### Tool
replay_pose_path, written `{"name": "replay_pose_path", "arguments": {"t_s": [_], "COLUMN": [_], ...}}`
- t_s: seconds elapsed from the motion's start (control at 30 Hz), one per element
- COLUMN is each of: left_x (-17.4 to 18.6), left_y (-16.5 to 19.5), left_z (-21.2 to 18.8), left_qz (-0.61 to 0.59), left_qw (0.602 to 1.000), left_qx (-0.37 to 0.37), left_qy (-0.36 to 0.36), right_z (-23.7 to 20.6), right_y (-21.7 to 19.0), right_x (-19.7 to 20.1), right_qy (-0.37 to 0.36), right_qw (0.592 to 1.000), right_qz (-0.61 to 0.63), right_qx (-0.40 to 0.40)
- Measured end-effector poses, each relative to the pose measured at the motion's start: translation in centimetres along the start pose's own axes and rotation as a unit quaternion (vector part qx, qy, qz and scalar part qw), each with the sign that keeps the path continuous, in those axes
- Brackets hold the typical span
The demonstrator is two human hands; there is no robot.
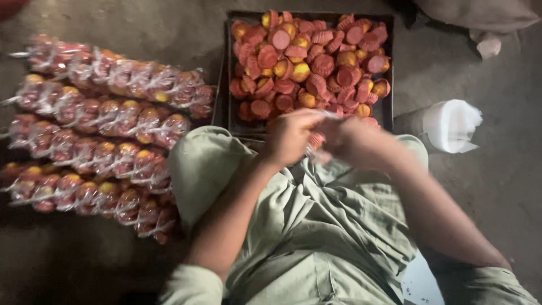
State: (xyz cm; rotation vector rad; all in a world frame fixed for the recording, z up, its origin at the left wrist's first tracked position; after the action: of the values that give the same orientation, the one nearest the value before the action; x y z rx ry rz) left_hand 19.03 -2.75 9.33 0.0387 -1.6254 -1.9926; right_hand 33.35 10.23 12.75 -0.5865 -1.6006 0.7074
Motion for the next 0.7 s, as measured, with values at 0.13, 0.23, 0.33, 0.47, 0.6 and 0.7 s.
{"name": "replay_pose_path", "arguments": {"t_s": [0.13, 0.23, 0.33, 0.47, 0.6, 0.7], "left_x": [3.6, 5.9, 8.4, 10.7, 11.2, 11.0], "left_y": [-1.9, -3.1, -4.5, -6.0, -7.1, -6.8], "left_z": [-0.5, -0.5, -0.2, 0.3, 0.7, 0.9], "left_qz": [0.037, 0.041, 0.065, 0.088, 0.008, 0.060], "left_qw": [0.990, 0.982, 0.969, 0.952, 0.947, 0.954], "left_qx": [-0.025, 0.021, 0.029, 0.003, 0.100, 0.041], "left_qy": [0.132, 0.183, 0.238, 0.292, 0.306, 0.290], "right_z": [0.8, 3.6, 4.8, 4.9, 7.6, 9.4], "right_y": [7.7, 13.2, 15.1, 13.3, 10.6, 11.5], "right_x": [4.0, 2.2, -2.1, -4.7, -5.2, -4.3], "right_qy": [0.359, 0.441, 0.404, 0.415, 0.318, 0.193], "right_qw": [0.866, 0.845, 0.863, 0.865, 0.893, 0.913], "right_qz": [0.312, -0.151, -0.211, -0.184, -0.317, -0.347], "right_qx": [-0.155, -0.260, -0.219, -0.212, -0.035, -0.096]}}
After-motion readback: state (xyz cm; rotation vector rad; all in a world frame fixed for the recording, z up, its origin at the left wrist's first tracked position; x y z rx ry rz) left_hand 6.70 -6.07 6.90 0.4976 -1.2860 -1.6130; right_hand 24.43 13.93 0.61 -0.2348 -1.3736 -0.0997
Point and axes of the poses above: each hand's wrist, its own z-axis towards the middle knuckle, its own x-axis out of the back of the hand, y = z × x, the point moved 2 cm from there along z, towards the middle knuckle, and after that the axes turned 2 degrees about -y, right-handed, at the moved point
